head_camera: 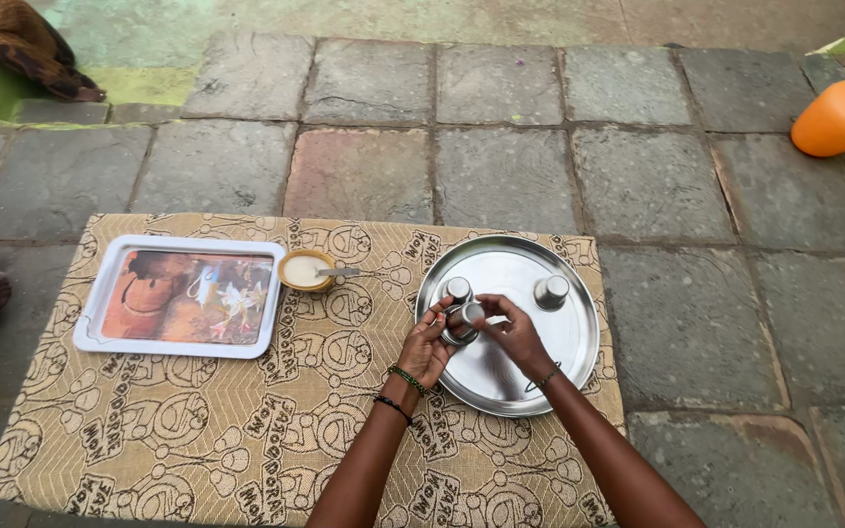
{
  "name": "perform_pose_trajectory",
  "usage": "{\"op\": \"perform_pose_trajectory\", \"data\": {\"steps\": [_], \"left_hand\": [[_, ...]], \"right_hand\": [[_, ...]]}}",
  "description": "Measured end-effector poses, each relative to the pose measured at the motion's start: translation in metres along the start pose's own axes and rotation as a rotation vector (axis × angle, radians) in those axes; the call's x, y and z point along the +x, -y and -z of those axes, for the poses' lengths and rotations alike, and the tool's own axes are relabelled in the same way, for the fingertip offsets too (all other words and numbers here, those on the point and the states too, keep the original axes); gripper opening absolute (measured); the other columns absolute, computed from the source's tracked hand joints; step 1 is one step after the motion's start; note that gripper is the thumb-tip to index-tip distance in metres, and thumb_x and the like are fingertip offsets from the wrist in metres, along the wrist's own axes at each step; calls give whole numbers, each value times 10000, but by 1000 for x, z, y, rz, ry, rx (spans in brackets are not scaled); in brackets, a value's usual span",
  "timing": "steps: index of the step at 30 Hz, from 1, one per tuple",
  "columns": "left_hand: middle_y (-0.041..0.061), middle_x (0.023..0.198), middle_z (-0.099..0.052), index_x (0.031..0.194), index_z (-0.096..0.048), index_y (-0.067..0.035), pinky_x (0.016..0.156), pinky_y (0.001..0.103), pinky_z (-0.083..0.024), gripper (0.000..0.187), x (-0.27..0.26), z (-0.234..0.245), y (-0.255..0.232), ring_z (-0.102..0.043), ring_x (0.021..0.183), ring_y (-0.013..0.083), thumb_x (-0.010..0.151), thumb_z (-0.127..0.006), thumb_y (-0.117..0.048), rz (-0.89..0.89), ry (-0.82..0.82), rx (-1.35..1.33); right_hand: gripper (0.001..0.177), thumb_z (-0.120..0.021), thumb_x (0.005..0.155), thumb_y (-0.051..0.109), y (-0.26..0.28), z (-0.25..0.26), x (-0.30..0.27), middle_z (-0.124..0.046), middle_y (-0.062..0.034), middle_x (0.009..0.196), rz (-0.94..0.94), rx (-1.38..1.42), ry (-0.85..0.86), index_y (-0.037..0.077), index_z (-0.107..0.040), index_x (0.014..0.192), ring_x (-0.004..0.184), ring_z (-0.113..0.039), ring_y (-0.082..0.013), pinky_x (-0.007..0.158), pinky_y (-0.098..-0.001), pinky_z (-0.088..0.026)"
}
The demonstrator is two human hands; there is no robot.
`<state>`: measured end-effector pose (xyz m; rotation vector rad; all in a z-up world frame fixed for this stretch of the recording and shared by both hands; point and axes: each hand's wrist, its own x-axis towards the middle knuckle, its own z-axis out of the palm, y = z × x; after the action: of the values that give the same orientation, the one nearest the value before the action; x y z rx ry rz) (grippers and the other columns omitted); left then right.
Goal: The person arranges metal cups on a tray, takes cookies out of a plastic bag, and places them onto a separate tray.
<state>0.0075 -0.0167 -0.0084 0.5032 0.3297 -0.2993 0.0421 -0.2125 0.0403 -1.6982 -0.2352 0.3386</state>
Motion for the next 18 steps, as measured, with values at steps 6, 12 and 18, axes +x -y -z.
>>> {"op": "perform_pose_trajectory", "data": {"steps": [6, 12, 18], "left_hand": [[150, 1255, -664, 1405, -526, -77, 993, 394, -607, 417, -3, -12, 8, -707, 1084, 238, 991, -572, -75, 11, 56, -3], [149, 1234, -674, 1411, -530, -84, 1009, 398, -593, 429, -5, -18, 13, -706, 1091, 232, 985, -568, -52, 1, 94, 14], [125, 1196, -682, 1399, -560, -79, 1022, 390, -591, 391, -8, -18, 16, -694, 1105, 218, 1009, -572, -49, -14, 63, 22]], "right_hand": [[569, -856, 782, 321, 13, -2, -13, -745, -40, 1097, -15, -86, -38, 70, -663, 1255, 1008, -711, -141, 886, -290, -595], [609, -856, 783, 305, 6, 6, -18, -731, -80, 1078, -114, 125, -48, 23, -660, 1286, 999, -699, -152, 889, -290, -606], [631, -842, 783, 309, -5, 16, -16, -727, -77, 1088, -121, 232, -91, 7, -623, 1291, 1017, -698, -139, 922, -304, -595]]}}
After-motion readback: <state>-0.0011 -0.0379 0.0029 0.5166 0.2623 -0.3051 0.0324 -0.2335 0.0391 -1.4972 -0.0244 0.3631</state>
